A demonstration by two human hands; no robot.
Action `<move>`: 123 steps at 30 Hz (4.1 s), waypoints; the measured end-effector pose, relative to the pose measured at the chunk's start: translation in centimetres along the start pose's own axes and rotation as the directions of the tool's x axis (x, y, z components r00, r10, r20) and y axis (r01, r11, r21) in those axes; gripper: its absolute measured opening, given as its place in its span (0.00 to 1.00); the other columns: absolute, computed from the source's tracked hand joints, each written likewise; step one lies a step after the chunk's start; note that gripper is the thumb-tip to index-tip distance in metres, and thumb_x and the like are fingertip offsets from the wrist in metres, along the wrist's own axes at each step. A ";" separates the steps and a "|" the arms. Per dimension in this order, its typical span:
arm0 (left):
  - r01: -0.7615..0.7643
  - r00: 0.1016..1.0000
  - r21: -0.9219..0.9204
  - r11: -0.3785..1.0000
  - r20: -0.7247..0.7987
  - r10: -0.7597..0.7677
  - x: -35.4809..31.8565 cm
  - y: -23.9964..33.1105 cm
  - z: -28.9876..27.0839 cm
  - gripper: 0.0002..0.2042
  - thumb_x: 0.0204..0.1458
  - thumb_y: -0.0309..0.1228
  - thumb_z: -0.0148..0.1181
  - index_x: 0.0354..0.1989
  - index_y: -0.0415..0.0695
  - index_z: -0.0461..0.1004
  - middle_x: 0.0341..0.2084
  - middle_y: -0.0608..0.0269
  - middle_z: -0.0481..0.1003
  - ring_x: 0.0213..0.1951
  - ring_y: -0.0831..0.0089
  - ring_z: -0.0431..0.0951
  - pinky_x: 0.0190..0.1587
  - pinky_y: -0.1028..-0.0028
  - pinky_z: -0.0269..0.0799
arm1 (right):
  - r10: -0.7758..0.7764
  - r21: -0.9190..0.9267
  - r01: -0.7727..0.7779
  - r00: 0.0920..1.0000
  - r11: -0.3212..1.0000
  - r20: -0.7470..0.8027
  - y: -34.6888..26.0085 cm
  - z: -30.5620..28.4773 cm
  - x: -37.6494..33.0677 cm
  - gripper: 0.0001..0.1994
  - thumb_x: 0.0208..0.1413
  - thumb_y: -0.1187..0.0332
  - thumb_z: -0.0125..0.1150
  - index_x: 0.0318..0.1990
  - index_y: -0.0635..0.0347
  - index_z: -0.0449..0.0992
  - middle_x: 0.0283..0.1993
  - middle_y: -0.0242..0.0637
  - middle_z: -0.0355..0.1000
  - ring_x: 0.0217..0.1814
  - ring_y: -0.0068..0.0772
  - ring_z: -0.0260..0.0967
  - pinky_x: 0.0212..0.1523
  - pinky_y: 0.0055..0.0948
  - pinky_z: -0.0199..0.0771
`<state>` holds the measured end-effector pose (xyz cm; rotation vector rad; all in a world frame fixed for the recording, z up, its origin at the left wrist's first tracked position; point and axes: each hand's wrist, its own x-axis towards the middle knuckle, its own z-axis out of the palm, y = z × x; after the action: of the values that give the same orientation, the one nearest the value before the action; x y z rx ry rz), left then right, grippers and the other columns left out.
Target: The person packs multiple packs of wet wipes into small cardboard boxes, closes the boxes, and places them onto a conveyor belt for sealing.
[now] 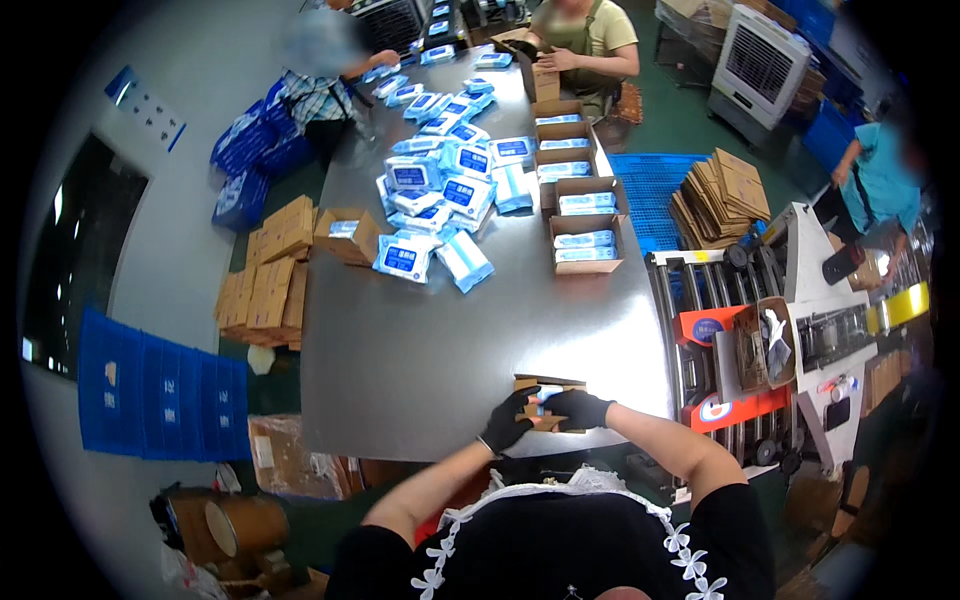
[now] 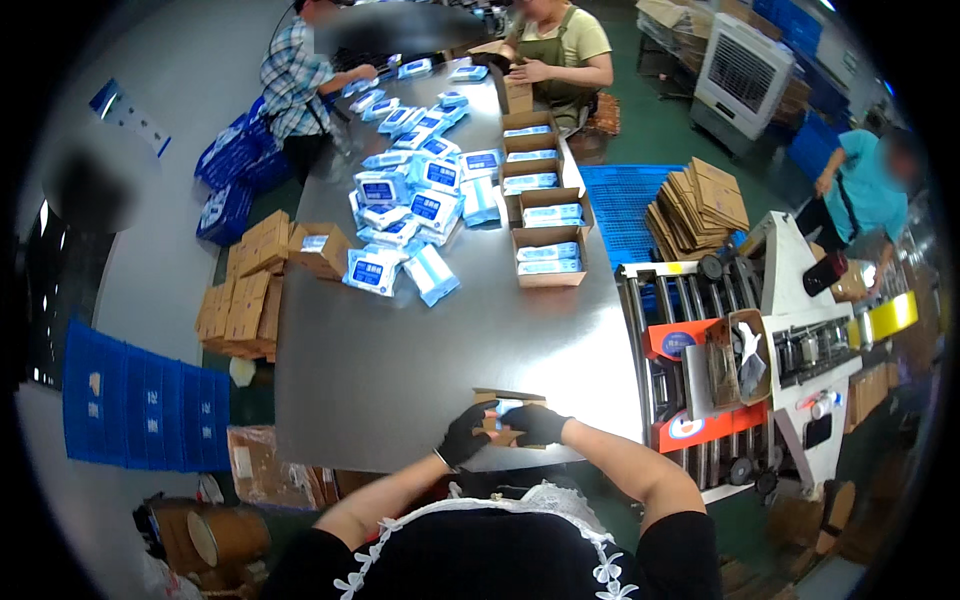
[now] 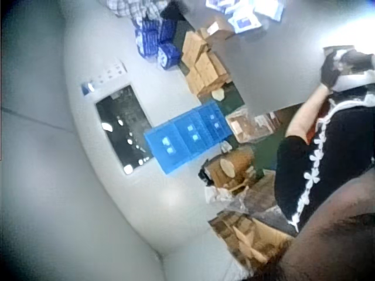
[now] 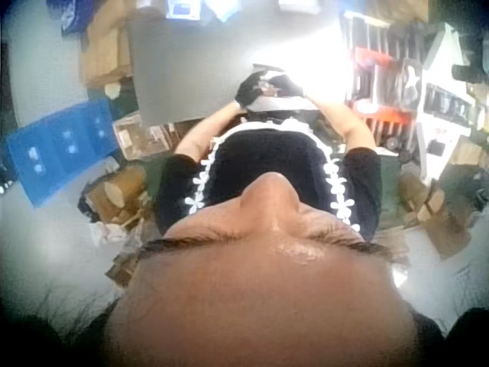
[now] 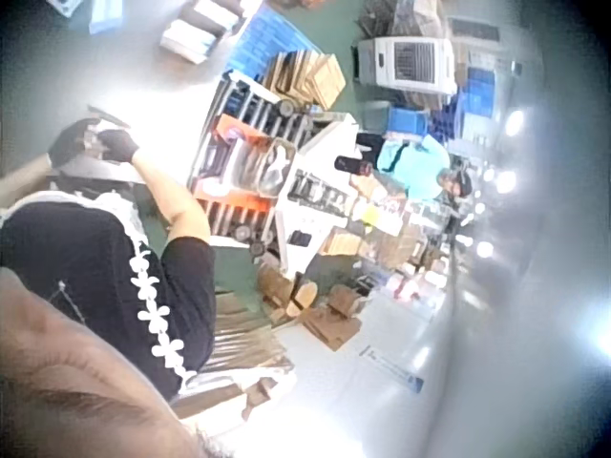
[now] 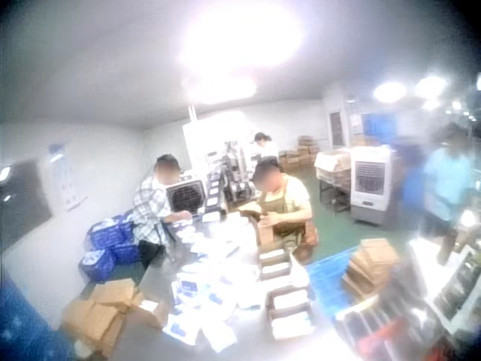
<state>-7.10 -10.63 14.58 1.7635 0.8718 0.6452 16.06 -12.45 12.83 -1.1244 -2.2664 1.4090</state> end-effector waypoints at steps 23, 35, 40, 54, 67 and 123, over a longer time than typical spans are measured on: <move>0.084 0.960 0.593 0.801 -0.262 0.093 17.6 -2.9 8.6 0.31 0.50 0.38 0.58 0.62 0.41 0.57 0.59 0.43 0.61 0.59 0.46 0.62 0.60 0.57 0.60 | 0.066 -0.449 -0.451 0.758 0.771 -0.649 -0.2 -2.4 -14.6 0.28 0.44 0.61 0.61 0.58 0.49 0.68 0.63 0.36 0.62 0.66 0.40 0.56 0.68 0.52 0.45; -0.025 0.994 0.925 0.380 -0.017 0.106 29.0 1.6 0.3 0.10 0.49 0.41 0.58 0.29 0.48 0.77 0.31 0.52 0.74 0.32 0.53 0.77 0.34 0.57 0.71 | -0.068 -0.474 -0.447 0.670 0.759 -0.740 5.3 -8.5 -20.4 0.18 0.44 0.70 0.57 0.46 0.55 0.74 0.55 0.39 0.69 0.62 0.42 0.61 0.65 0.48 0.52; -0.072 0.997 0.894 0.443 0.083 -0.007 15.3 3.7 -1.9 0.11 0.50 0.41 0.57 0.28 0.47 0.77 0.31 0.53 0.74 0.31 0.54 0.76 0.34 0.56 0.70 | 0.059 -0.272 -0.483 0.565 0.833 -0.823 4.8 -3.7 -17.4 0.29 0.40 0.55 0.67 0.50 0.58 0.70 0.54 0.49 0.65 0.59 0.47 0.61 0.59 0.45 0.59; -0.089 0.985 0.214 0.973 0.163 0.054 -1.9 -3.5 -4.0 0.24 0.47 0.41 0.65 0.49 0.41 0.68 0.30 0.53 0.73 0.32 0.58 0.75 0.38 0.63 0.70 | 0.001 0.299 0.022 0.997 0.954 -0.078 2.0 5.4 4.1 0.12 0.53 0.65 0.61 0.42 0.56 0.69 0.45 0.40 0.72 0.44 0.40 0.70 0.43 0.33 0.72; 0.490 0.868 -0.574 0.656 0.390 -0.307 1.1 -12.4 0.6 0.26 0.53 0.36 0.60 0.56 0.37 0.61 0.49 0.58 0.70 0.51 0.69 0.69 0.53 0.69 0.66 | 0.109 -0.408 -0.504 0.720 0.762 -0.685 -10.9 2.4 8.5 0.21 0.49 0.57 0.60 0.49 0.58 0.72 0.48 0.42 0.72 0.54 0.41 0.67 0.63 0.50 0.53; 0.220 0.944 0.489 0.844 0.113 -0.311 -2.9 -17.6 -1.1 0.35 0.41 0.42 0.68 0.58 0.44 0.62 0.50 0.47 0.68 0.49 0.51 0.71 0.51 0.61 0.68 | 0.085 0.017 -0.094 0.791 0.995 -0.606 -5.7 0.4 10.2 0.11 0.50 0.62 0.57 0.34 0.59 0.76 0.37 0.47 0.74 0.42 0.51 0.71 0.43 0.43 0.71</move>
<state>-14.21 -8.56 -1.72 2.0376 1.1855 0.0730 6.24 -6.78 15.58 -1.4500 -1.7740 0.8700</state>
